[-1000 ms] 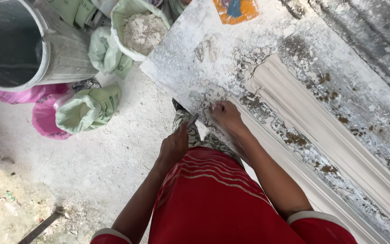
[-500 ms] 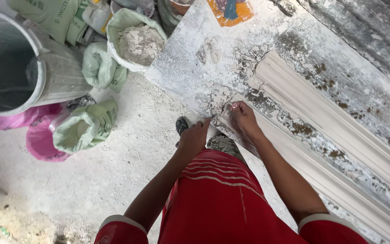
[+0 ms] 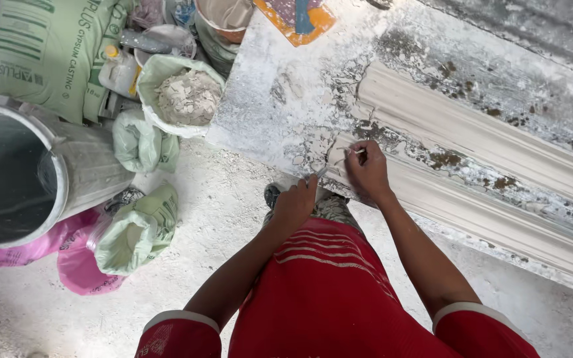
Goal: The person ties a green string around a white decorative molding piece on a workbench, then scrapes dried material from the bench surface with a small metal tool.
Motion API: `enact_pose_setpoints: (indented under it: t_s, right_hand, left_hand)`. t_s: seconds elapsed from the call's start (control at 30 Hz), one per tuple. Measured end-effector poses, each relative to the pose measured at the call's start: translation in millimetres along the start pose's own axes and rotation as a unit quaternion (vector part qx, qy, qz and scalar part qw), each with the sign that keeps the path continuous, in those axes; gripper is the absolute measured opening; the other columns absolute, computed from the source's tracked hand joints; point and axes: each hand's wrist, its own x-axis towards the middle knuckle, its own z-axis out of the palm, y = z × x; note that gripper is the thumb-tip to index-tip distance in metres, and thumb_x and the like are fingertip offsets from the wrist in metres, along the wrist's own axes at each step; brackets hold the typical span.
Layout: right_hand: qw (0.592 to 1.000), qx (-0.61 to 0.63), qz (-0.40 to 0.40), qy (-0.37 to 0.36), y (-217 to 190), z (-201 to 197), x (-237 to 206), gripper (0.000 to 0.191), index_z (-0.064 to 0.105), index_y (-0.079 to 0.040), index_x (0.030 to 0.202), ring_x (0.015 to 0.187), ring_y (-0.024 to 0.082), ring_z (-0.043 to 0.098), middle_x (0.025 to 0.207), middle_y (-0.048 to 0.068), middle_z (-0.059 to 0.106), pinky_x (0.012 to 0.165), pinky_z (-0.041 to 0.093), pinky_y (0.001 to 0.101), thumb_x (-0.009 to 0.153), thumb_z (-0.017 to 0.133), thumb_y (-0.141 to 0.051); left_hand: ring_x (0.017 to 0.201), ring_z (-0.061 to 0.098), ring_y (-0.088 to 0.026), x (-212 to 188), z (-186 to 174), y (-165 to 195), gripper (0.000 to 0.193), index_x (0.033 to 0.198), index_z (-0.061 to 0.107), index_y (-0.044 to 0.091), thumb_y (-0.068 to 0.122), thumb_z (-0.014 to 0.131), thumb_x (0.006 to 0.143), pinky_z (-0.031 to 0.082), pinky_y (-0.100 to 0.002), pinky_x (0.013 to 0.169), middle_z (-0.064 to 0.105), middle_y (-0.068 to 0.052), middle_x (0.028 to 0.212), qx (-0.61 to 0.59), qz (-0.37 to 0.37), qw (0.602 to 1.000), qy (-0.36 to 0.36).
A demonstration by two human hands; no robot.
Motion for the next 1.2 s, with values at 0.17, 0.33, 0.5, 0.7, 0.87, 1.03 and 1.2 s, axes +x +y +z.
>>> enact_pose_setpoints:
  t_s: [0.17,0.33,0.5,0.7,0.87,1.03,1.2]
  right_hand:
    - [0.983,-0.106,-0.145,-0.035,11.7,-4.7,4.5,0.018,0.068,-0.002,0.114,0.087,0.027,0.061,0.096,0.015,0.063,0.078,0.051,0.0401,0.097,0.065,-0.007]
    - [0.967,-0.171,-0.191,-0.009,17.0,-1.0,1.9,0.022,0.069,-0.002,0.109,0.093,0.03,0.059,0.099,0.015,0.062,0.083,0.052,0.0423,0.088,0.063,-0.003]
    - [0.957,-0.196,-0.211,-0.007,18.3,2.0,1.6,0.021,0.07,-0.003,0.107,0.095,0.031,0.058,0.098,0.014,0.061,0.083,0.052,0.0418,0.087,0.065,-0.003]
    - [0.957,-0.202,-0.209,0.004,23.5,3.6,-1.7,0.018,0.069,-0.003,0.105,0.095,0.031,0.058,0.099,0.013,0.061,0.084,0.052,0.0408,0.088,0.065,-0.002]
    - [0.956,-0.206,-0.207,0.004,24.1,5.2,-1.7,0.016,0.068,-0.002,0.104,0.094,0.031,0.058,0.099,0.013,0.061,0.083,0.052,0.0409,0.088,0.065,-0.002]
    - [0.956,-0.209,-0.204,0.005,22.3,6.1,-1.6,0.016,0.067,-0.002,0.103,0.093,0.031,0.057,0.097,0.013,0.061,0.083,0.051,0.0413,0.088,0.064,-0.002]
    - [0.956,-0.212,-0.204,0.006,22.4,8.6,0.2,0.014,0.067,-0.002,0.102,0.092,0.03,0.056,0.096,0.013,0.06,0.083,0.051,0.0407,0.089,0.063,-0.002]
  left_hand:
    - [0.069,0.071,-0.023,0.0,-7.0,-0.7,0.05,0.137,0.046,-0.005,0.012,0.062,0.092,0.055,-0.034,0.042,0.065,-0.015,0.091,-0.041,-0.006,0.999,0.002]
    - [0.069,0.071,-0.023,3.6,-11.9,2.6,0.044,0.133,0.048,-0.005,0.013,0.062,0.096,0.055,-0.034,0.042,0.066,-0.015,0.091,-0.032,-0.011,0.999,0.01]
    - [0.07,0.07,-0.024,5.9,-11.1,6.9,0.044,0.131,0.049,-0.003,0.012,0.063,0.092,0.055,-0.035,0.043,0.066,-0.016,0.094,-0.019,-0.011,1.0,-0.001]
    - [0.069,0.072,-0.026,7.8,-10.6,13.4,0.043,0.13,0.048,-0.004,0.012,0.061,0.092,0.057,-0.035,0.043,0.067,-0.024,0.106,-0.044,-0.013,0.999,0.025]
    - [0.068,0.073,-0.03,14.6,-16.5,16.6,0.043,0.131,0.045,-0.005,0.01,0.06,0.093,0.058,-0.039,0.045,0.066,-0.024,0.104,-0.083,-0.035,0.995,-0.031]
    - [0.069,0.074,-0.034,20.5,-22.6,16.1,0.038,0.13,0.043,-0.004,0.01,0.056,0.097,0.059,-0.044,0.051,0.067,-0.024,0.099,-0.135,-0.054,0.986,-0.08]
    - [0.069,0.073,-0.039,25.5,-24.7,13.6,0.034,0.126,0.041,-0.003,0.009,0.054,0.098,0.059,-0.048,0.052,0.065,-0.028,0.098,-0.161,-0.058,0.978,-0.116]
